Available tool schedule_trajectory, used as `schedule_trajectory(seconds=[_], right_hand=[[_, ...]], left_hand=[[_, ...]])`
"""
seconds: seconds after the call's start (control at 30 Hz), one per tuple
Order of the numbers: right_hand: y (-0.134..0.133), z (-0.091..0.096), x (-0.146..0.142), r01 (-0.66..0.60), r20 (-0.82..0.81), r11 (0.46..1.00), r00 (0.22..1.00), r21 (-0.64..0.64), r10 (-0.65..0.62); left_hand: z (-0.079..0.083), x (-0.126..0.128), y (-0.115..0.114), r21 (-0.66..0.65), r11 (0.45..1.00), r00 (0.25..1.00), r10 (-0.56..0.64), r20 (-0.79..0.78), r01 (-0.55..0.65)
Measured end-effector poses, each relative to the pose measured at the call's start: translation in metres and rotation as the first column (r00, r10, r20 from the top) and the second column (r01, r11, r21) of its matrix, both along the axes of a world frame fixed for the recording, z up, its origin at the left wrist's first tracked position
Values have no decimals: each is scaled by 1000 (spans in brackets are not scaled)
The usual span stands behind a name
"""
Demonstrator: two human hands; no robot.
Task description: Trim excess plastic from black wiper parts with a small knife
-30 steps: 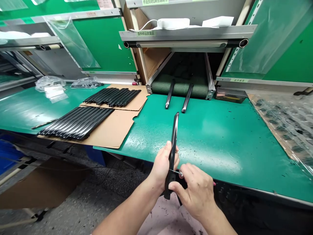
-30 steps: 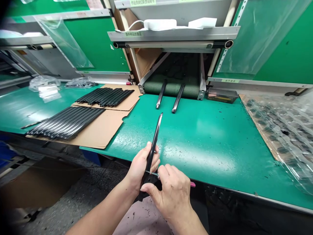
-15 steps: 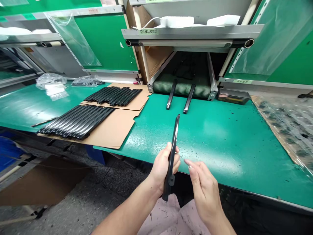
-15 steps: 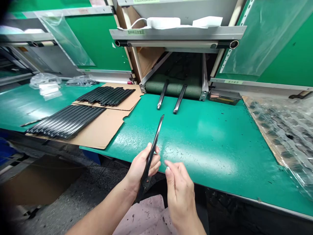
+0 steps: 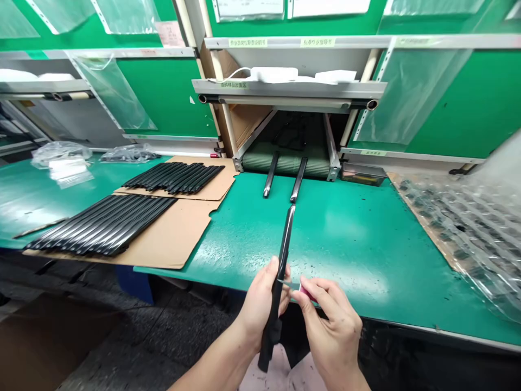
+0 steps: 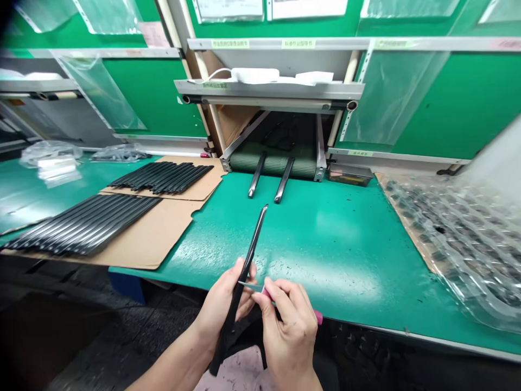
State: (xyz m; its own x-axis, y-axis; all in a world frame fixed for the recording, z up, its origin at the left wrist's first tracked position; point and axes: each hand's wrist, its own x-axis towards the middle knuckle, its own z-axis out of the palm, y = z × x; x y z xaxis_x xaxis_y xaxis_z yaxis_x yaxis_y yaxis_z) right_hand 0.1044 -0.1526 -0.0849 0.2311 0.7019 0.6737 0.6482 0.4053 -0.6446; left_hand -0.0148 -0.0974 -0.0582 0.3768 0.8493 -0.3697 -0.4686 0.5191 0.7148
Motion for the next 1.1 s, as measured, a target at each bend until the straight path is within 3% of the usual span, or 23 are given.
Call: schedule_trajectory(seconds=[0.23,0.43,0.5,0.57,0.67,0.73,0.8,0.9,1.0,1.1], right_hand=[[47,19,25,99,-87,993,992,58,-93],[85,36,64,217,-251,972,940,-88,-232],[89,40,75,145,-292,975,937,-170,-190],[86,45,82,-40,-353,965,934,-260,-57],[75,51,83,-333,-462,886,872,-323,160],[64,54,78,-437,-517,841,824,-320,232],[52,57,69,-507,-542,802,790,-316,286],[33,61,55,-564,-426,748,807,-349,410],[22,66,46,-542,-186,736,838,-405,514],[22,72,46,-502,-10,727,826,-468,564]], left_hand=[[-3,1,-7,74,986,989,-150,-16,151],[7,-5,-15,114,955,961,-277,8,275],[10,-9,-14,173,922,935,-354,8,348],[11,-15,-11,256,857,892,-447,-62,447],[15,-24,-3,313,735,797,-527,-296,602],[22,-30,1,288,669,711,-528,-463,685],[30,-35,7,264,615,607,-453,-653,743],[41,-41,18,326,487,439,-135,-888,810],[44,-48,32,433,277,372,247,-895,858],[45,-54,46,437,32,377,451,-809,899]])
